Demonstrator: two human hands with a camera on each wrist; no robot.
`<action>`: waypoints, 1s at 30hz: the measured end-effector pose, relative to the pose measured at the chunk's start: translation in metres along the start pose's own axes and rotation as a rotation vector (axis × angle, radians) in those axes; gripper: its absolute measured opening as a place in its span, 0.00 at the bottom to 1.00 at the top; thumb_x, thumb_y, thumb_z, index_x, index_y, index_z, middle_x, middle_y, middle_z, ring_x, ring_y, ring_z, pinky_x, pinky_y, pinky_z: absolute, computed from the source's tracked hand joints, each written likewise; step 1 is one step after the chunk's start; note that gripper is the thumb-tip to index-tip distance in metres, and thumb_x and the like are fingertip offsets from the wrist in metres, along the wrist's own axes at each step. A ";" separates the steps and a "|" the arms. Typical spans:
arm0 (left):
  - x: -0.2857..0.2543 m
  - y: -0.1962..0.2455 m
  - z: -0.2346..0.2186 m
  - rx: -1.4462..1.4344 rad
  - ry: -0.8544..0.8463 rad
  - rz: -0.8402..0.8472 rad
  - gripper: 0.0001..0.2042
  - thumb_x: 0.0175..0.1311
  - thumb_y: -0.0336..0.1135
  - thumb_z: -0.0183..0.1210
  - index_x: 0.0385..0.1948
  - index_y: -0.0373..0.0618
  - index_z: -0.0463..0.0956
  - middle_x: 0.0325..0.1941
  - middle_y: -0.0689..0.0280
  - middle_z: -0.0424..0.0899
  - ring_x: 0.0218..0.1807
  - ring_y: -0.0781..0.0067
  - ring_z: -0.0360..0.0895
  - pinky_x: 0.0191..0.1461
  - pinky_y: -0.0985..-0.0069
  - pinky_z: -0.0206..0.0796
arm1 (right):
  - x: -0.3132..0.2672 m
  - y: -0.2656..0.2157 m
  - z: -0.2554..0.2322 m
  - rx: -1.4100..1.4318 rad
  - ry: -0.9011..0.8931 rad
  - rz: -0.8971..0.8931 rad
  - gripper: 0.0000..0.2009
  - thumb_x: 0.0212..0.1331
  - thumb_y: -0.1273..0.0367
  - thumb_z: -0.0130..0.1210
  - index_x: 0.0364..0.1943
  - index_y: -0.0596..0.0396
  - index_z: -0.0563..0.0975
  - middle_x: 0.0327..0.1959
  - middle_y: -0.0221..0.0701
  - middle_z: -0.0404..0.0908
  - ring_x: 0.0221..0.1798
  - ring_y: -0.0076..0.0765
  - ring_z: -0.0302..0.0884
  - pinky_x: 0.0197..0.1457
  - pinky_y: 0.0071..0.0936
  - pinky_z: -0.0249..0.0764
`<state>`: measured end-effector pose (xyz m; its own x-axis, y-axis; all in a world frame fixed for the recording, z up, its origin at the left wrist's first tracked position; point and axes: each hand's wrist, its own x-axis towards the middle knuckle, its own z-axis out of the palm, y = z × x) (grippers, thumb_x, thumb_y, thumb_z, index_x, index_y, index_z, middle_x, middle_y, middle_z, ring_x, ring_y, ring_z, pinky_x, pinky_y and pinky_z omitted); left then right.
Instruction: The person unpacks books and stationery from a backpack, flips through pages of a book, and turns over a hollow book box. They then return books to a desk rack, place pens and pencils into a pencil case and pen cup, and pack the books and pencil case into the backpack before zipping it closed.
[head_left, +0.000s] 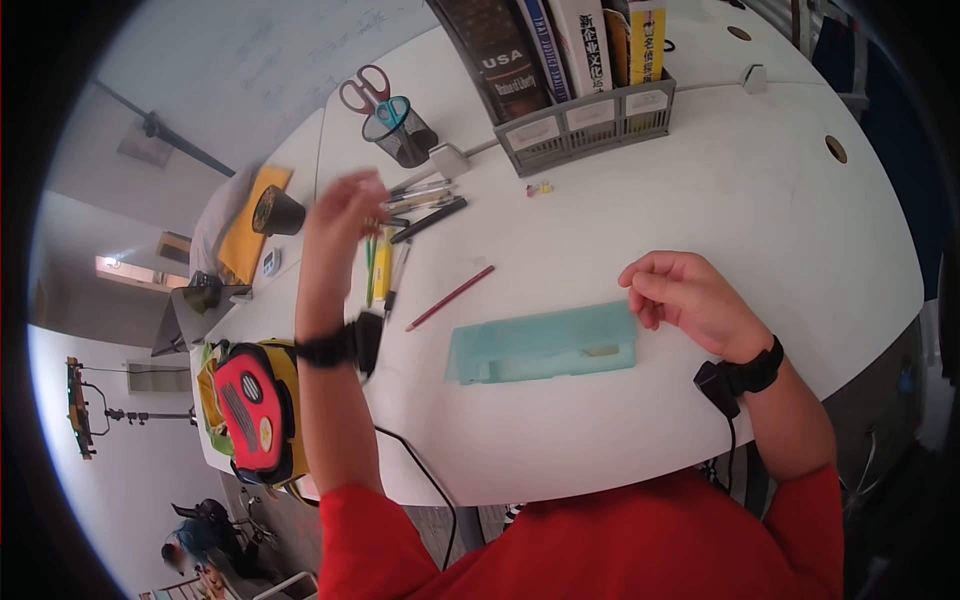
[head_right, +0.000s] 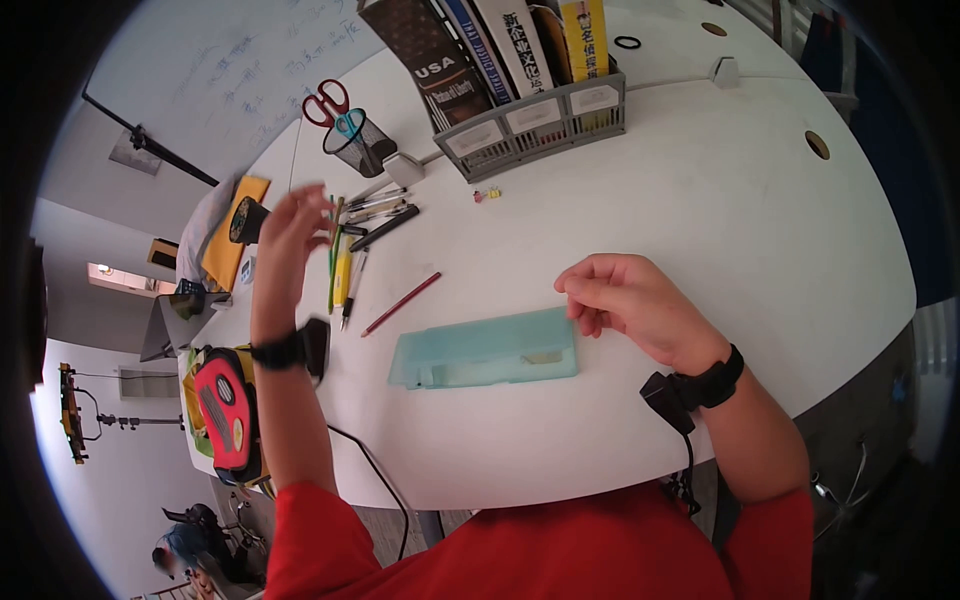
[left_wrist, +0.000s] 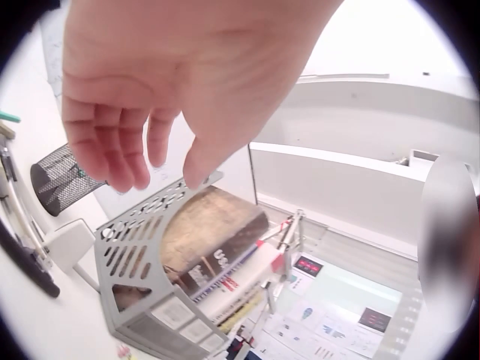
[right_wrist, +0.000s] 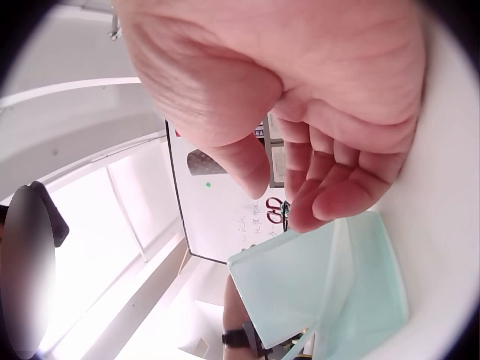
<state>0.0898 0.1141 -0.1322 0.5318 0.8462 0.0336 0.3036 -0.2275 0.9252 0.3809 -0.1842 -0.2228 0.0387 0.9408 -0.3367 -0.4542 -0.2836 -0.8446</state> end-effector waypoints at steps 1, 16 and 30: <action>-0.027 0.005 0.002 0.052 -0.050 -0.011 0.18 0.76 0.39 0.61 0.60 0.38 0.77 0.49 0.67 0.84 0.46 0.80 0.80 0.50 0.78 0.72 | 0.000 0.000 0.000 -0.007 -0.002 0.000 0.10 0.76 0.65 0.58 0.49 0.59 0.82 0.36 0.27 0.83 0.36 0.22 0.77 0.45 0.24 0.76; -0.148 -0.042 0.029 0.543 -0.317 0.276 0.27 0.56 0.30 0.74 0.61 0.45 0.82 0.57 0.57 0.87 0.58 0.52 0.83 0.64 0.64 0.76 | -0.009 -0.002 0.023 -0.462 -0.083 -0.061 0.29 0.60 0.76 0.71 0.67 0.62 0.75 0.41 0.26 0.81 0.42 0.16 0.77 0.48 0.19 0.77; -0.106 -0.048 0.045 0.407 -0.410 -0.130 0.22 0.70 0.49 0.68 0.46 0.34 0.87 0.26 0.58 0.84 0.29 0.72 0.78 0.38 0.73 0.72 | 0.016 -0.011 0.028 -0.449 0.219 -0.211 0.11 0.72 0.71 0.60 0.53 0.61 0.82 0.39 0.26 0.85 0.37 0.21 0.81 0.43 0.22 0.76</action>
<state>0.0544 0.0137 -0.1973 0.7075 0.6425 -0.2943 0.6224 -0.3692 0.6901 0.3617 -0.1605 -0.2070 0.2945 0.9388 -0.1786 0.0067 -0.1889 -0.9820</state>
